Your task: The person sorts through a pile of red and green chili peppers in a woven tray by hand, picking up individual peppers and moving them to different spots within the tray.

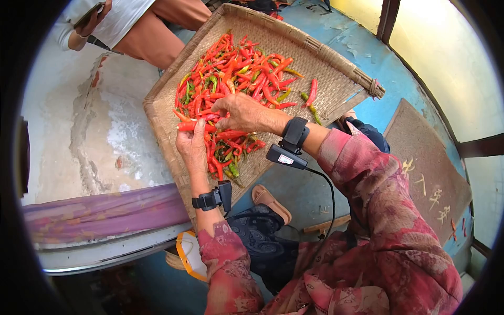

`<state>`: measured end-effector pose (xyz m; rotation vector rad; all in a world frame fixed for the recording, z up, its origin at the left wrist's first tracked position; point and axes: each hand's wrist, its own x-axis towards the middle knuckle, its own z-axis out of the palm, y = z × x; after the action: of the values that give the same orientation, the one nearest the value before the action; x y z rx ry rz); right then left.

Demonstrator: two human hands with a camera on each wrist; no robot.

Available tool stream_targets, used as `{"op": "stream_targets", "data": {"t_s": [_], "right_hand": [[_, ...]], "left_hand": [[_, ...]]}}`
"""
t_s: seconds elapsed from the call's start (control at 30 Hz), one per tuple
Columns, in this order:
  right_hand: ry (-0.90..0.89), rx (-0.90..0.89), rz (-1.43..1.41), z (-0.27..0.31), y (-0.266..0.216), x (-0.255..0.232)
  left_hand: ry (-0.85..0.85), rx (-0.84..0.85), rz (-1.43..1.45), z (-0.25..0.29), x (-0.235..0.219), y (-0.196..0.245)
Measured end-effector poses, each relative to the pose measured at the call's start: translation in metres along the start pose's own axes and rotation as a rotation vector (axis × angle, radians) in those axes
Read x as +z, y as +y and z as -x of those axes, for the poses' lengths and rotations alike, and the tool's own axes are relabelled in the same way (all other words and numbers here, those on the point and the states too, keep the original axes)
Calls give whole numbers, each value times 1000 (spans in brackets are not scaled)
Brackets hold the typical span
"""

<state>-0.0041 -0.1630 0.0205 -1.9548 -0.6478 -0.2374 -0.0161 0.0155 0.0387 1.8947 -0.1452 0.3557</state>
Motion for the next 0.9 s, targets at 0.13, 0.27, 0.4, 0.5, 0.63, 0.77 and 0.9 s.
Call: {"op": "stream_targets", "data": {"t_s": [0.13, 0.27, 0.4, 0.5, 0.63, 0.77, 0.9], "right_hand": [[-55, 87, -195, 0, -21, 6], [-32, -9, -121, -2, -15, 6], [37, 130, 9, -7, -1, -15], [343, 271, 224, -10, 11, -30], [550, 115, 419, -5, 11, -33], [-32, 84, -15, 6, -3, -10], [-115, 123, 194, 9, 0, -11]], "left_hand": [[-104, -41, 227, 5, 12, 5], [-182, -175, 272, 6, 6, 5], [-99, -215, 173, 3, -7, -3], [12, -294, 190, 2, -12, -6], [-54, -286, 218, 4, -2, -3], [-125, -262, 290, 5, 19, 5], [-188, -181, 143, 2, 27, 4]]}}
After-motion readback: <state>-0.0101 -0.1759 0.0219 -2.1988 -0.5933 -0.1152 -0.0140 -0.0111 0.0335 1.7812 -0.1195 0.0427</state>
